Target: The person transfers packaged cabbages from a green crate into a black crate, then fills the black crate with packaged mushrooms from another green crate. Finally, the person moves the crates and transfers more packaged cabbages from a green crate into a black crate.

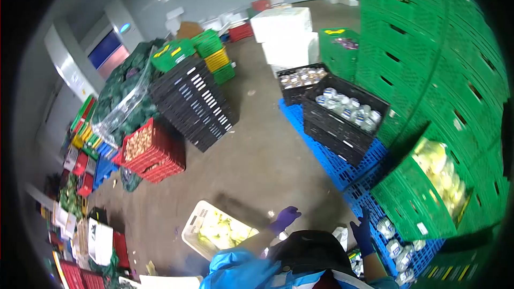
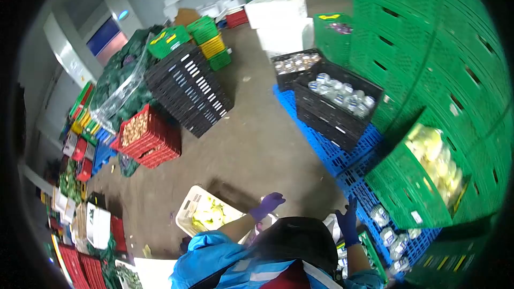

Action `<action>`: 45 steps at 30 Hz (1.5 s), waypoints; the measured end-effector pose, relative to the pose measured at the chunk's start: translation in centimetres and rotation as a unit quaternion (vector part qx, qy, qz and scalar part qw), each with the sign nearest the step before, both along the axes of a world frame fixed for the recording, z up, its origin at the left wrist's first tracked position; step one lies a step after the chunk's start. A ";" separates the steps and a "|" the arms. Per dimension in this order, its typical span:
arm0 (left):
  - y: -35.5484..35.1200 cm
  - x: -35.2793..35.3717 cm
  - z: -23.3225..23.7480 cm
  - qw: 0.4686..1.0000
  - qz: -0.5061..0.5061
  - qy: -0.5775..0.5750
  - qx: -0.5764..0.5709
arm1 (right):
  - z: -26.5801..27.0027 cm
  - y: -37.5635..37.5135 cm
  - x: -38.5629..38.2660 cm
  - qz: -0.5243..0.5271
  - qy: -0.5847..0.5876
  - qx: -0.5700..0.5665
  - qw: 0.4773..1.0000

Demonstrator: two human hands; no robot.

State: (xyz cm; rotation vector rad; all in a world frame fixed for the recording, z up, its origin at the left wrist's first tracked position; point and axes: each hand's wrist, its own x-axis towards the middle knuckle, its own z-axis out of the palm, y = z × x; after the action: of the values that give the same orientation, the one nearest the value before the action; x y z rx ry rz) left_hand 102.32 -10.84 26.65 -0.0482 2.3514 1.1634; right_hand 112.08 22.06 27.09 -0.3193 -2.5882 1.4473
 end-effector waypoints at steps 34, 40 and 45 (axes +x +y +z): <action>-57.5 -56.5 6.6 0.825 0.459 0.295 -0.149 | -4.7 -54.0 -90.7 0.427 0.061 -0.024 0.902; -73.8 -80.9 18.4 0.777 0.287 0.477 -0.293 | 1.8 -64.3 -98.8 0.368 -0.051 -0.117 0.921; -86.3 -96.3 21.0 0.785 0.233 0.414 -0.398 | 1.4 -69.1 -103.1 0.407 -0.064 -0.028 0.911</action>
State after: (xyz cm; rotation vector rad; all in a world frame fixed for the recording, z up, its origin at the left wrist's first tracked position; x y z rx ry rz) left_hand 6.01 -97.16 47.63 -0.5330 3.6308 0.2248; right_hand 9.02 -47.03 28.45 0.7914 -2.9369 1.7515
